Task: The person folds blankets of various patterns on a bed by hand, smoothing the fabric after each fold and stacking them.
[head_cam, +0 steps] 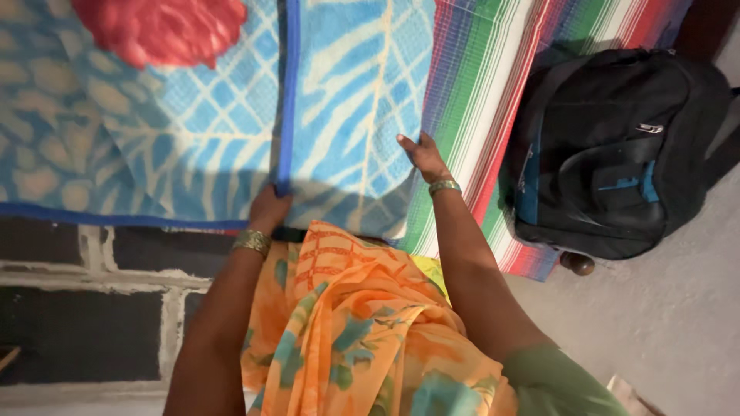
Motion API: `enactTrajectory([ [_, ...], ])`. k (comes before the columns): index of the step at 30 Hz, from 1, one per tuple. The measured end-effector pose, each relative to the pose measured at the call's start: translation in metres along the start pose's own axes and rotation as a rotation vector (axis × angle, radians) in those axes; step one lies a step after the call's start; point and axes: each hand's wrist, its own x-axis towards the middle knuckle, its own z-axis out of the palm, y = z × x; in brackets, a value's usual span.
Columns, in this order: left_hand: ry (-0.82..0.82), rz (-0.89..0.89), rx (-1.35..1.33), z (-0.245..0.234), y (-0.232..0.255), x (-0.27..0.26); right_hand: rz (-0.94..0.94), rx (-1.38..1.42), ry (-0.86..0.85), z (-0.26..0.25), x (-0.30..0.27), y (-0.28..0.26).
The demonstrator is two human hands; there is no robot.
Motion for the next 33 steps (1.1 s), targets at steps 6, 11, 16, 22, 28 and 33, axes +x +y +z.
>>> enactTrajectory([
  [6,0.159,0.145,-0.176,0.046,0.020,-0.014,-0.287,0.211,0.029,-0.049,-0.030,-0.006],
  [11,0.197,0.224,-0.105,0.091,0.062,-0.027,-0.273,0.383,0.088,-0.106,-0.046,0.037],
  [16,0.212,0.180,-0.132,0.111,0.063,-0.029,-0.062,0.348,0.178,-0.113,-0.030,0.090],
  [22,0.242,0.256,-0.233,0.101,0.068,-0.043,0.154,0.152,0.118,-0.112,-0.036,0.104],
  [28,0.459,0.621,-0.237,0.081,0.106,-0.126,0.022,0.074,0.074,-0.101,-0.050,0.121],
  [33,0.328,0.262,-0.211,0.079,0.072,-0.098,-0.010,0.093,0.081,-0.093,-0.052,0.126],
])
